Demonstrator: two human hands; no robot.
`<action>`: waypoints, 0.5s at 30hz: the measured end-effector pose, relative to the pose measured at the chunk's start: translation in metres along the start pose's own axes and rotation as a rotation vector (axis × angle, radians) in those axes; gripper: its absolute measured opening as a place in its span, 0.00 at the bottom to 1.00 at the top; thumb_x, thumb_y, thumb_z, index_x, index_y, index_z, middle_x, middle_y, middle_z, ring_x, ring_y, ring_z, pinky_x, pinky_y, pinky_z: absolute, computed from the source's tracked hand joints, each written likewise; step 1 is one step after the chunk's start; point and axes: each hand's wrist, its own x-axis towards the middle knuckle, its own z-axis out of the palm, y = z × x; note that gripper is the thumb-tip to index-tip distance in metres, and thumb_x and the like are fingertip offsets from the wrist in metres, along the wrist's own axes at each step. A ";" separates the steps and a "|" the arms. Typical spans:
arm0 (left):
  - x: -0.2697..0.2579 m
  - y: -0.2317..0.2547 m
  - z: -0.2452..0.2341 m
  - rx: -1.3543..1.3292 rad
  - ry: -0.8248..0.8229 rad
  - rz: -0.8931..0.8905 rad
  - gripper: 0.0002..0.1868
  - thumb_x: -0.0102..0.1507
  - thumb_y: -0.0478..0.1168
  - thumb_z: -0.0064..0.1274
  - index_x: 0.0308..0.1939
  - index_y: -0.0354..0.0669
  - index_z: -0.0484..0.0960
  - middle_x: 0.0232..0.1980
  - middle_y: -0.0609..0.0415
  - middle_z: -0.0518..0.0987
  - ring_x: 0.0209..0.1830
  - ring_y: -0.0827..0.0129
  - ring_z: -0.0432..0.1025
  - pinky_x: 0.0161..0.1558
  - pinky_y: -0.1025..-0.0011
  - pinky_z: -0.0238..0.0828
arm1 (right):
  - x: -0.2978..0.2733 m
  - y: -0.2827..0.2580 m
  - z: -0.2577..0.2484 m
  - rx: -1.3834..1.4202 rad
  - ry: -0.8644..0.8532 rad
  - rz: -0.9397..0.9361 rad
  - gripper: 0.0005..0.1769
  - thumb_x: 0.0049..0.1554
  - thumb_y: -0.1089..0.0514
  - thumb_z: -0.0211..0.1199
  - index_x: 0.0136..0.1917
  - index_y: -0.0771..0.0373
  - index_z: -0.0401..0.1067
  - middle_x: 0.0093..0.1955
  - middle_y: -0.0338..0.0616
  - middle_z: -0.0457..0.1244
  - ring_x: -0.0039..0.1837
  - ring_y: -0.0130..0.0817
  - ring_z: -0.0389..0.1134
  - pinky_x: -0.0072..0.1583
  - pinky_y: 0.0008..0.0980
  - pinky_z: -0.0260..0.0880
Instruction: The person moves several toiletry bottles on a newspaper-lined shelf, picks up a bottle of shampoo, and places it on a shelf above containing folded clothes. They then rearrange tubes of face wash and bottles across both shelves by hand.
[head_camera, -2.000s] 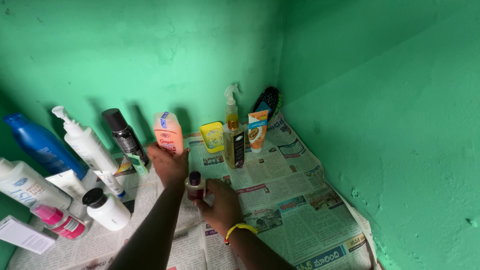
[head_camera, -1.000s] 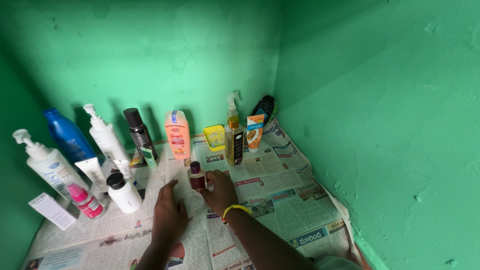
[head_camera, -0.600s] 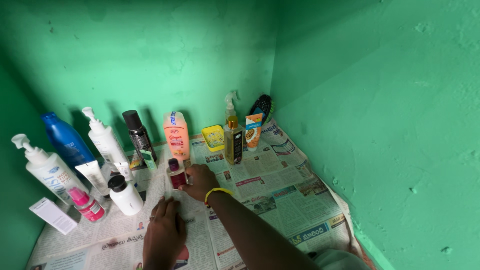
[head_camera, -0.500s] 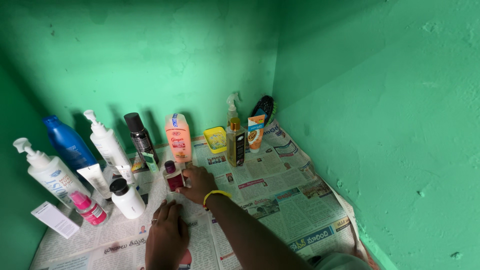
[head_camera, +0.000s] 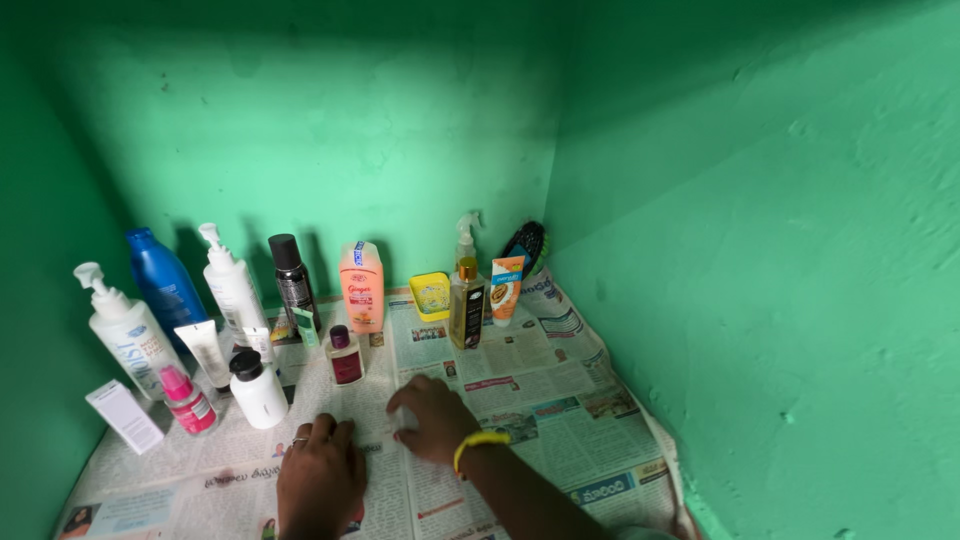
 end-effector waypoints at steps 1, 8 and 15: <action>-0.003 0.000 0.000 -0.001 0.024 0.010 0.18 0.57 0.41 0.55 0.50 0.42 0.82 0.46 0.49 0.77 0.48 0.55 0.75 0.51 0.59 0.75 | -0.012 -0.007 -0.005 0.007 -0.001 -0.018 0.20 0.48 0.58 0.73 0.55 0.53 0.75 0.59 0.43 0.61 0.67 0.48 0.61 0.66 0.44 0.64; -0.013 -0.015 0.018 0.088 0.032 0.039 0.27 0.55 0.46 0.53 0.59 0.49 0.81 0.52 0.49 0.77 0.50 0.53 0.74 0.51 0.56 0.76 | -0.038 0.007 -0.027 -0.011 0.149 -0.089 0.14 0.51 0.60 0.73 0.51 0.55 0.74 0.56 0.47 0.61 0.65 0.50 0.62 0.64 0.48 0.65; 0.008 -0.004 0.015 0.349 -0.295 -0.046 0.19 0.60 0.52 0.52 0.52 0.52 0.80 0.52 0.53 0.78 0.56 0.61 0.77 0.56 0.60 0.81 | -0.020 0.024 -0.061 0.026 0.448 0.192 0.21 0.53 0.63 0.69 0.58 0.57 0.66 0.57 0.49 0.58 0.62 0.51 0.62 0.59 0.46 0.68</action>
